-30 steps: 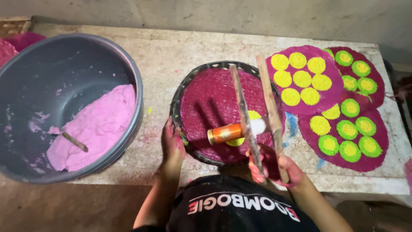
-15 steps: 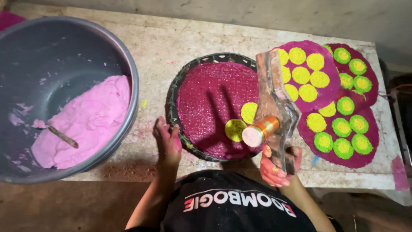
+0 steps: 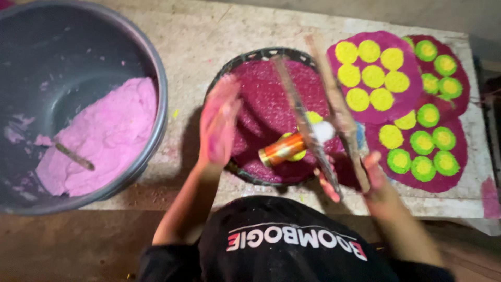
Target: The person uses a wooden press tool to extrude yellow and pink dough into circular shapes on a purple base. They repeatedly load the press, extrude the dough, and place the formed circles onto the base, creating a patterned arrangement.
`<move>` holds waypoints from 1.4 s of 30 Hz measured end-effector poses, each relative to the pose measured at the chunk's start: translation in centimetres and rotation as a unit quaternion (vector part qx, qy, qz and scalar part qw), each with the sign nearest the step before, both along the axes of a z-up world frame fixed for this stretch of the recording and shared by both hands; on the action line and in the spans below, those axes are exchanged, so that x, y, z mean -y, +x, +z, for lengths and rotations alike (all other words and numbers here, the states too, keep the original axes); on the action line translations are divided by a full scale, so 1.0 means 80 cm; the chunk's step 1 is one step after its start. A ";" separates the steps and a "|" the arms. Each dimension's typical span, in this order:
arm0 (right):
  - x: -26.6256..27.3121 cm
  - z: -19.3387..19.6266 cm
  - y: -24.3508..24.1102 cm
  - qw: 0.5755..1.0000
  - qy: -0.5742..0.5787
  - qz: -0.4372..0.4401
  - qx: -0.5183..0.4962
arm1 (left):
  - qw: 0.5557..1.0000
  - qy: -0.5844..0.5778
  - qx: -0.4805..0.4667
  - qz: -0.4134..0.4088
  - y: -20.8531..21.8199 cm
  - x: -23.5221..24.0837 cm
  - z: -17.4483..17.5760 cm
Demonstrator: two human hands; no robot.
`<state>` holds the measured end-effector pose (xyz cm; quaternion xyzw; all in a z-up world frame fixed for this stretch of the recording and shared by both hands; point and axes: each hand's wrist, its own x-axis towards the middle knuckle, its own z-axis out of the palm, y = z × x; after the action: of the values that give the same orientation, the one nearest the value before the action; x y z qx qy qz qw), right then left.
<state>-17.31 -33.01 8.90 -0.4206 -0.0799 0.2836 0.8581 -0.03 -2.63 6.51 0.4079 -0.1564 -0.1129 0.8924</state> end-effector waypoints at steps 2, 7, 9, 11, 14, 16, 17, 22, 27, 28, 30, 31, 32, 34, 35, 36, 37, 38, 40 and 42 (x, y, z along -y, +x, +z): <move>0.011 0.004 0.025 0.995 -0.078 0.059 -0.018 | 0.967 -0.168 -0.077 -0.175 0.021 0.011 0.019; 0.030 0.008 0.086 0.954 -0.202 0.193 -0.109 | 0.895 -0.345 -0.051 -0.278 0.037 0.046 0.027; 0.037 0.014 0.106 0.930 -0.278 0.194 -0.145 | 0.875 -0.396 -0.021 -0.277 0.038 0.052 0.014; 0.040 0.017 0.121 0.903 -0.349 0.195 -0.157 | 0.890 -0.388 -0.014 -0.238 0.042 0.055 -0.002; 0.035 0.018 0.136 0.859 -0.451 0.187 -0.153 | 0.911 -0.364 -0.100 -0.167 0.048 0.054 -0.027; 0.023 0.016 0.144 0.821 -0.524 0.157 -0.164 | 0.903 -0.385 -0.120 -0.148 0.051 0.052 -0.042; 0.015 0.015 0.147 0.804 -0.557 0.145 -0.147 | 0.894 -0.409 -0.102 -0.151 0.053 0.051 -0.049; -0.034 0.018 0.150 0.752 -0.647 0.114 -0.059 | 0.877 -0.452 -0.044 -0.154 0.069 0.038 -0.077; -0.058 0.024 0.144 0.754 -0.649 0.095 -0.031 | 0.870 -0.465 -0.035 -0.158 0.067 0.036 -0.101; -0.058 0.025 0.145 0.752 -0.651 0.100 -0.032 | 0.869 -0.467 -0.046 -0.157 0.067 0.039 -0.104; -0.055 0.028 0.148 0.749 -0.655 0.100 -0.006 | 0.865 -0.472 -0.070 -0.153 0.067 0.046 -0.107; -0.054 0.028 0.149 0.747 -0.657 0.099 0.006 | 0.866 -0.473 -0.050 -0.154 0.070 0.048 -0.107; -0.055 0.027 0.149 0.753 -0.652 0.089 0.012 | 0.867 -0.473 -0.030 -0.155 0.075 0.049 -0.105; -0.058 0.025 0.149 0.764 -0.641 0.066 0.023 | 0.872 -0.462 -0.015 -0.158 0.080 0.046 -0.100; -0.061 0.024 0.148 0.766 -0.638 0.066 0.038 | 0.878 -0.450 -0.020 -0.160 0.083 0.038 -0.096; -0.064 0.023 0.147 0.768 -0.635 0.066 0.053 | 0.884 -0.437 -0.025 -0.162 0.085 0.031 -0.091; -0.066 0.023 0.145 0.770 -0.631 0.065 0.068 | 0.886 -0.435 -0.029 -0.157 0.082 0.027 -0.086; -0.066 0.025 0.142 0.769 -0.634 0.072 0.041 | 0.888 -0.433 -0.032 -0.152 0.075 0.023 -0.083; -0.061 0.030 0.134 0.766 -0.637 0.087 -0.013 | 0.888 -0.436 -0.043 -0.139 0.059 0.023 -0.077; -0.048 0.038 0.132 0.758 -0.642 0.112 -0.026 | 0.884 -0.448 -0.058 -0.122 0.045 0.034 -0.075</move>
<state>-6.74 -29.18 11.90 -0.8537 0.0965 0.3728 0.3505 3.56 -5.34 0.53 -0.0645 -0.1870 -0.1625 0.9667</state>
